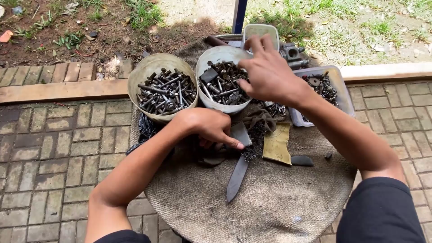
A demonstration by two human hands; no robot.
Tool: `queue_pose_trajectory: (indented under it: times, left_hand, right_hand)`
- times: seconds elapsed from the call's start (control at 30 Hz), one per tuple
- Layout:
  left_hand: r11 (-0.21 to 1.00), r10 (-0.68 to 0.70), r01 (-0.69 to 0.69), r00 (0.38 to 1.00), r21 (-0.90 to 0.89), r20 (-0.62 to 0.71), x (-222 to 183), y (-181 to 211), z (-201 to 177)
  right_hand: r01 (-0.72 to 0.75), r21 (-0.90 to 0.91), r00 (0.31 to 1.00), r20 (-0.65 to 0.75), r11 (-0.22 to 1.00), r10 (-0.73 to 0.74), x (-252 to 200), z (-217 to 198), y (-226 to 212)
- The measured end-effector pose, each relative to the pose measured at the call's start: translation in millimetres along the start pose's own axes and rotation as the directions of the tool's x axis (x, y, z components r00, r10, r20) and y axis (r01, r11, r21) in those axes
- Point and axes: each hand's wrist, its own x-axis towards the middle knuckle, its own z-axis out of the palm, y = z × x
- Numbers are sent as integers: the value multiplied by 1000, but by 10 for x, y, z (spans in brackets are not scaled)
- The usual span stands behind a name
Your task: Sanding a small metal component with sandpaper to clean or smooth its surface.
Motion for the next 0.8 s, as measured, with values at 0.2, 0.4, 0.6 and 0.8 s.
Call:
queue_pose_trajectory:
  times: [0.2,0.4,0.6,0.8]
  left_hand:
    - [999,-24,24,1000,-26,0,-46,34,-16]
    - [1000,-7,7,1000,14,-9,-20,16,-8]
    - [994,78,-78,997,-70,0,189,-184,42]
    - [994,72,-71,997,-78,5,228,-218,65]
  right_hand:
    - [-66,-91,992,-114,994,55,176,136,40]
    - [-63,-24,985,-163,998,58,121,146,13]
    - [298,141,749,-647,944,-140,-317,433,200]
    - [473,544,767,-641,693,-21,-791,254,51]
